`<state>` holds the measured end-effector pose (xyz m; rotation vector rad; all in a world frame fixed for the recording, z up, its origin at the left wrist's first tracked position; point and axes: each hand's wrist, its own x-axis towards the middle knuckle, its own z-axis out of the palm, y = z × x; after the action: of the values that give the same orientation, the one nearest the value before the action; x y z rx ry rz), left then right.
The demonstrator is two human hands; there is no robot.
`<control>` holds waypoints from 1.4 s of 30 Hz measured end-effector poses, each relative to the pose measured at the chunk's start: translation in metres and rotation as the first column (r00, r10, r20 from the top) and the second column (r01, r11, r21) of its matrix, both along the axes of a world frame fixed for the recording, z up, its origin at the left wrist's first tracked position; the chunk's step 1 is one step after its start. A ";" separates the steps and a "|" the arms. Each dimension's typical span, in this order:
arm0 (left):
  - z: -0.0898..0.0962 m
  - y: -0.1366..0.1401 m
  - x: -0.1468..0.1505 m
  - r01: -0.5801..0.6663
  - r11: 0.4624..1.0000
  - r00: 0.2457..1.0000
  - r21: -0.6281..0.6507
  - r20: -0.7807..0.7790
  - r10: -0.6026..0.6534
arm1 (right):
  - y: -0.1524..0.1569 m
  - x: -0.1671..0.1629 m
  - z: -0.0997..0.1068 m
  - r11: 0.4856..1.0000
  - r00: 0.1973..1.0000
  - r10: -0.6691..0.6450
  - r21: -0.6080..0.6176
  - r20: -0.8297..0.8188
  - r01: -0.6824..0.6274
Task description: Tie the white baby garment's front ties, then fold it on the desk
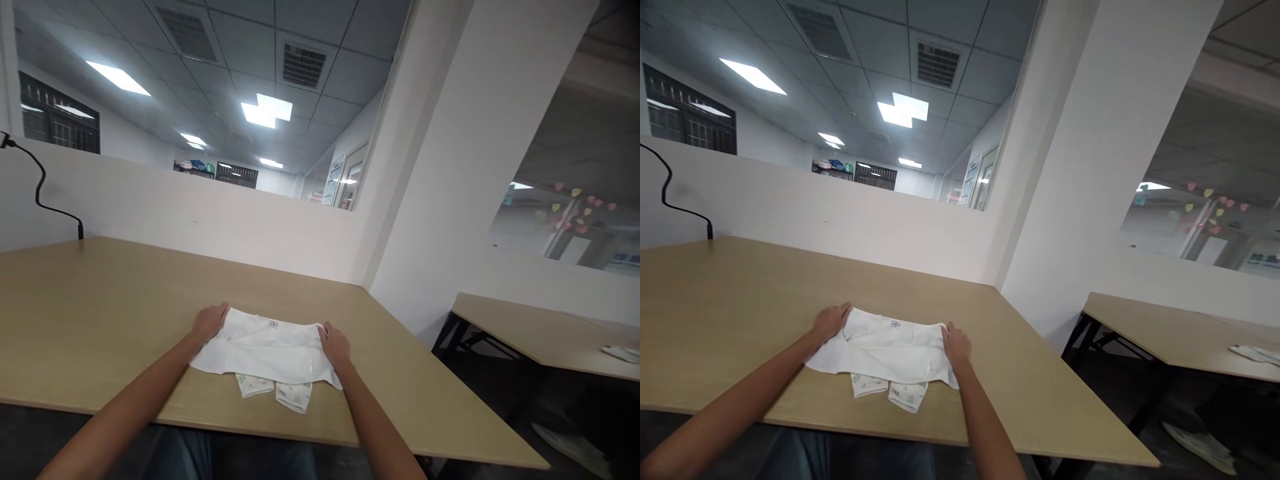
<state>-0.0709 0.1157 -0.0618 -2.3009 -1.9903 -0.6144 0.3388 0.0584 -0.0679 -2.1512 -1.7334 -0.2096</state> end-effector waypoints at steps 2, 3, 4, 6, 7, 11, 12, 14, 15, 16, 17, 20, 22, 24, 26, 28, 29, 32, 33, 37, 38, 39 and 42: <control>-0.003 0.014 0.002 -0.028 1.000 1.000 0.003 0.006 0.028 | 0.017 0.001 -0.002 1.000 0.999 -0.006 0.009 -0.032 0.006; -0.004 0.020 0.003 -0.041 0.999 0.999 0.003 0.015 0.041 | 0.024 0.001 -0.004 1.000 0.998 -0.007 0.014 -0.055 0.008; -0.006 0.026 0.003 -0.051 0.999 0.998 0.001 0.027 0.051 | 0.030 0.003 -0.005 1.000 0.997 -0.008 0.019 -0.082 0.009; -0.009 0.034 0.002 -0.057 0.998 0.996 -0.010 0.064 0.057 | 0.038 0.007 -0.009 1.000 0.990 0.004 0.028 -0.142 0.000; -0.010 0.036 -0.001 -0.053 0.998 0.995 -0.020 0.089 0.055 | 0.040 0.010 -0.011 0.999 0.985 0.026 0.036 -0.173 -0.020; -0.005 0.038 -0.015 0.025 0.998 0.968 -0.056 0.249 -0.011 | 0.036 0.024 -0.014 0.976 0.926 0.217 0.096 -0.307 -0.197; -0.001 0.038 -0.019 0.067 0.996 0.951 -0.066 0.305 -0.044 | 0.034 0.026 -0.014 0.963 0.899 0.270 0.117 -0.346 -0.245; 0.006 0.035 -0.025 0.174 0.981 0.895 -0.088 0.429 -0.121 | 0.030 0.030 -0.011 0.933 0.834 0.359 0.168 -0.419 -0.318; 0.010 0.033 -0.027 0.228 0.969 0.856 -0.097 0.493 -0.152 | 0.029 0.031 -0.010 0.919 0.801 0.394 0.198 -0.450 -0.341; 0.014 0.030 -0.029 0.275 0.956 0.813 -0.103 0.555 -0.174 | 0.029 0.032 -0.009 0.906 0.770 0.423 0.229 -0.477 -0.356; 0.018 0.026 -0.030 0.312 0.944 0.770 -0.107 0.610 -0.186 | 0.029 0.031 -0.008 0.896 0.743 0.445 0.261 -0.500 -0.360; 0.035 0.013 -0.028 0.374 0.920 0.649 -0.115 0.741 -0.171 | 0.030 0.028 -0.007 0.881 0.684 0.470 0.346 -0.558 -0.323; 0.054 0.002 -0.023 0.379 0.912 0.561 -0.155 0.823 -0.093 | 0.030 0.026 -0.008 0.882 0.655 0.465 0.376 -0.595 -0.284; 0.078 -0.006 -0.011 0.347 0.911 0.528 -0.221 0.849 0.004 | 0.031 0.026 -0.008 0.888 0.635 0.451 0.385 -0.627 -0.251; 0.102 -0.010 0.008 0.279 0.927 0.611 -0.253 0.791 0.032 | 0.033 0.027 -0.007 0.898 0.626 0.429 0.379 -0.651 -0.222; 0.122 -0.009 0.034 0.275 0.931 0.644 -0.241 0.765 0.008 | 0.033 0.029 -0.006 0.911 0.623 0.404 0.359 -0.669 -0.205; 0.130 -0.009 0.049 0.295 0.923 0.649 -0.245 0.761 -0.006 | 0.032 0.029 -0.005 0.917 0.621 0.391 0.341 -0.679 -0.204; 0.149 -0.013 0.088 0.442 0.842 0.650 -0.310 0.757 -0.063 | 0.028 0.030 -0.001 0.934 0.596 0.358 0.267 -0.719 -0.238; 0.154 -0.016 0.097 0.505 0.796 0.649 -0.333 0.755 -0.095 | 0.025 0.030 0.001 0.935 0.581 0.350 0.241 -0.735 -0.259; 0.152 -0.027 0.099 0.565 0.801 0.604 -0.197 0.761 -0.238 | 0.015 0.033 0.008 0.922 0.492 0.344 0.189 -0.799 -0.338; 0.144 -0.027 0.092 0.535 0.835 0.590 -0.127 0.764 -0.261 | 0.013 0.034 0.010 0.919 0.468 0.348 0.198 -0.812 -0.340; 0.131 -0.025 0.083 0.498 0.865 0.584 -0.066 0.763 -0.278 | 0.013 0.034 0.012 0.919 0.444 0.353 0.214 -0.824 -0.332; 0.078 -0.011 0.052 0.372 0.928 0.655 -0.011 0.711 -0.254 | 0.013 0.029 0.020 0.921 0.360 0.361 0.269 -0.860 -0.281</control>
<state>-0.0191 0.1046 0.0160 -2.8310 -1.8992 -1.6469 0.3678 0.0715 -0.0484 -1.2967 -1.3286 0.8550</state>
